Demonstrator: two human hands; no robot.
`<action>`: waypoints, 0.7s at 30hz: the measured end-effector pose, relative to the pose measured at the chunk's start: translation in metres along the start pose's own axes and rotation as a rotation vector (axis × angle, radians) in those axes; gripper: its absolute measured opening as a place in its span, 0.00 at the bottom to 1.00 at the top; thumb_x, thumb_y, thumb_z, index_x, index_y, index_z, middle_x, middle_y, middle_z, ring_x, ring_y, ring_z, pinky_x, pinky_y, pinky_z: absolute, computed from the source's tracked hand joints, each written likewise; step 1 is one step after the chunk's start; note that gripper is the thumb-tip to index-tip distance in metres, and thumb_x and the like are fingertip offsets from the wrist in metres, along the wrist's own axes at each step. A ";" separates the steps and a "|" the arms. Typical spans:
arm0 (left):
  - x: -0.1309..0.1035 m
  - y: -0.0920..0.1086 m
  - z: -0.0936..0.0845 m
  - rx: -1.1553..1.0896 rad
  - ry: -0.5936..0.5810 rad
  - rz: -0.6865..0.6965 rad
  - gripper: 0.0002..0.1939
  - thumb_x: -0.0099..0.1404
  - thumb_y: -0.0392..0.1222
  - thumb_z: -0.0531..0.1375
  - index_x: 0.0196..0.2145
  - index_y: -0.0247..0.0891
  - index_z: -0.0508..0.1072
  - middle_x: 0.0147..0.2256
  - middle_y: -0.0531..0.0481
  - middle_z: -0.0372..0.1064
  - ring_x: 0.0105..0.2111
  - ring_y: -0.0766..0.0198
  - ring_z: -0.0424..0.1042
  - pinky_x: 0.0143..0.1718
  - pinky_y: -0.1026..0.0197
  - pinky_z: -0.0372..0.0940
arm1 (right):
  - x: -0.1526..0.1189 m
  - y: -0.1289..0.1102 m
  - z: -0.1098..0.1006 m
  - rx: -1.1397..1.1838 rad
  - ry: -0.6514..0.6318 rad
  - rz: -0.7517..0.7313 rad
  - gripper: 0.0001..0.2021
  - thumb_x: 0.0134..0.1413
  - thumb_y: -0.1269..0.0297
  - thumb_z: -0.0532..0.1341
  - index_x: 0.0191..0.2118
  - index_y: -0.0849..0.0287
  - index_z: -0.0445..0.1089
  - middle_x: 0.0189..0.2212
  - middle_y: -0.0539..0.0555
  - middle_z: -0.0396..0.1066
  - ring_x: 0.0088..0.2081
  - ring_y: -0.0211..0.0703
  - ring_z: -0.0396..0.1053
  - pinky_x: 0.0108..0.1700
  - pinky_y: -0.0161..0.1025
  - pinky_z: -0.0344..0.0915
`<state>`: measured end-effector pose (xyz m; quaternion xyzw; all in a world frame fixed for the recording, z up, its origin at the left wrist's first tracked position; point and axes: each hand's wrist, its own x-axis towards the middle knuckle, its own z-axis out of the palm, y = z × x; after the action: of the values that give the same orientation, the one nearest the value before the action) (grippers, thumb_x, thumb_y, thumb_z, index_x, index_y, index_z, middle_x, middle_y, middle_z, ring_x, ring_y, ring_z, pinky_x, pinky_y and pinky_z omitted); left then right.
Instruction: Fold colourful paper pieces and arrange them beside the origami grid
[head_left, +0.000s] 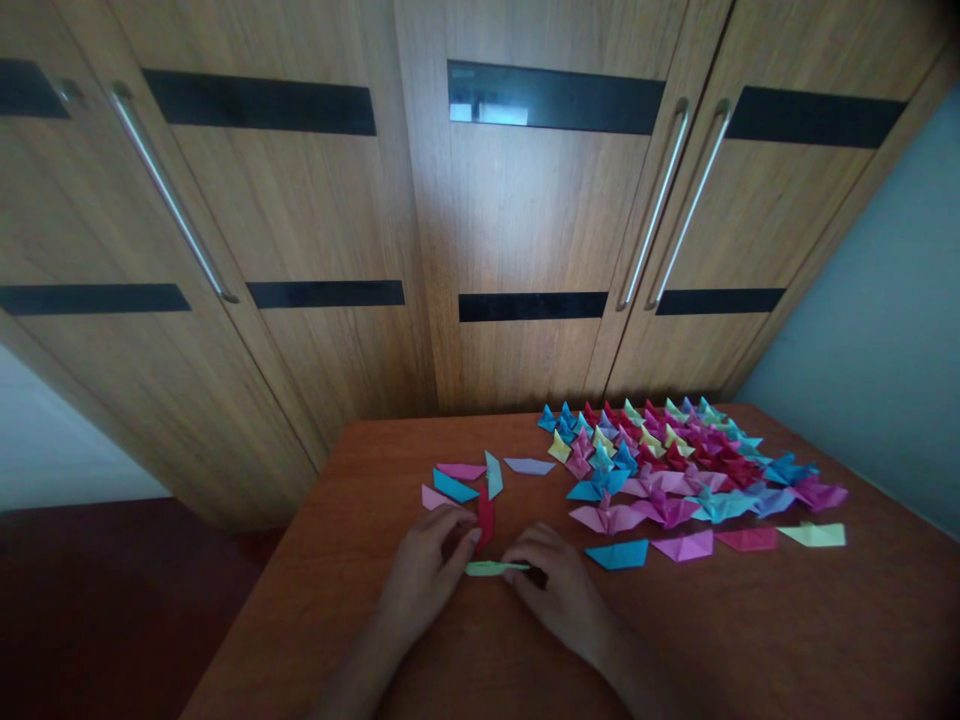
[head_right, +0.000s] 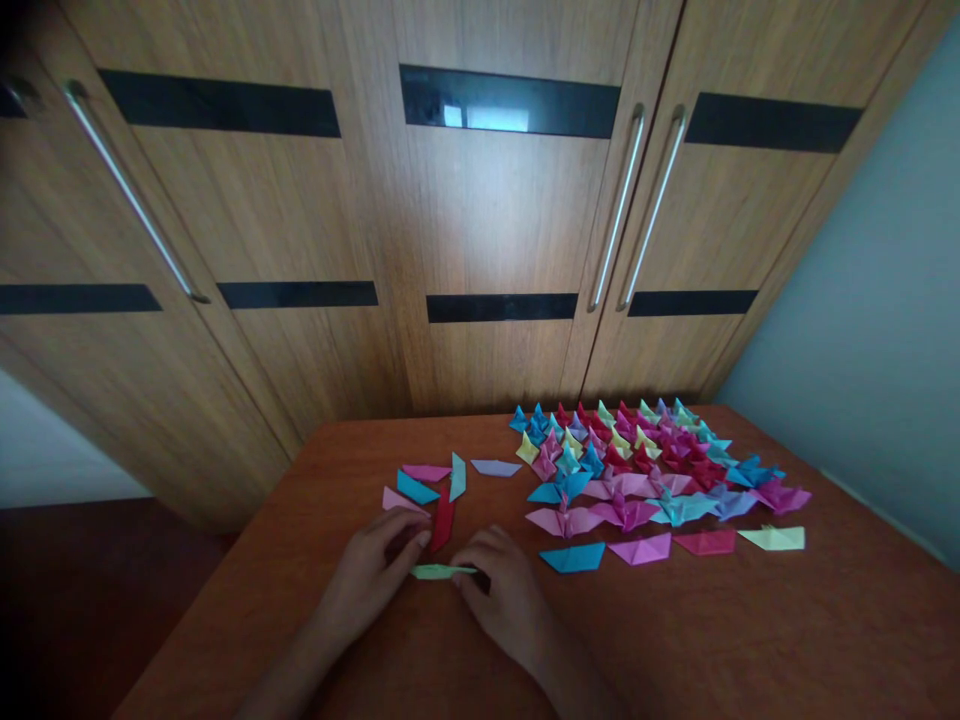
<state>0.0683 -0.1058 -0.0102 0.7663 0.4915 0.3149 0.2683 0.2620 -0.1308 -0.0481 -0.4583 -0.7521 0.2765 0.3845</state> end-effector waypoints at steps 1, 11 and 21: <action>-0.001 0.002 0.000 -0.032 -0.033 0.008 0.08 0.64 0.42 0.54 0.37 0.41 0.73 0.37 0.50 0.72 0.37 0.61 0.70 0.40 0.63 0.63 | 0.000 0.001 -0.001 0.019 0.026 0.006 0.06 0.51 0.74 0.60 0.31 0.56 0.71 0.31 0.50 0.69 0.36 0.40 0.64 0.38 0.35 0.59; -0.004 0.006 0.011 -0.059 -0.173 0.005 0.07 0.61 0.35 0.57 0.34 0.41 0.75 0.32 0.52 0.74 0.33 0.63 0.71 0.36 0.65 0.61 | 0.004 0.003 -0.009 0.172 0.130 0.081 0.02 0.50 0.70 0.61 0.29 0.57 0.71 0.27 0.50 0.68 0.30 0.37 0.65 0.30 0.32 0.59; -0.005 0.009 0.014 -0.109 -0.154 -0.034 0.07 0.61 0.38 0.57 0.32 0.40 0.76 0.30 0.53 0.74 0.31 0.64 0.70 0.33 0.66 0.60 | 0.005 0.001 -0.008 0.221 0.120 0.093 0.02 0.49 0.70 0.62 0.29 0.58 0.72 0.27 0.49 0.69 0.29 0.37 0.66 0.28 0.31 0.58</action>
<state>0.0826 -0.1152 -0.0145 0.7641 0.4645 0.2767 0.3520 0.2673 -0.1257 -0.0429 -0.4635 -0.6706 0.3472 0.4636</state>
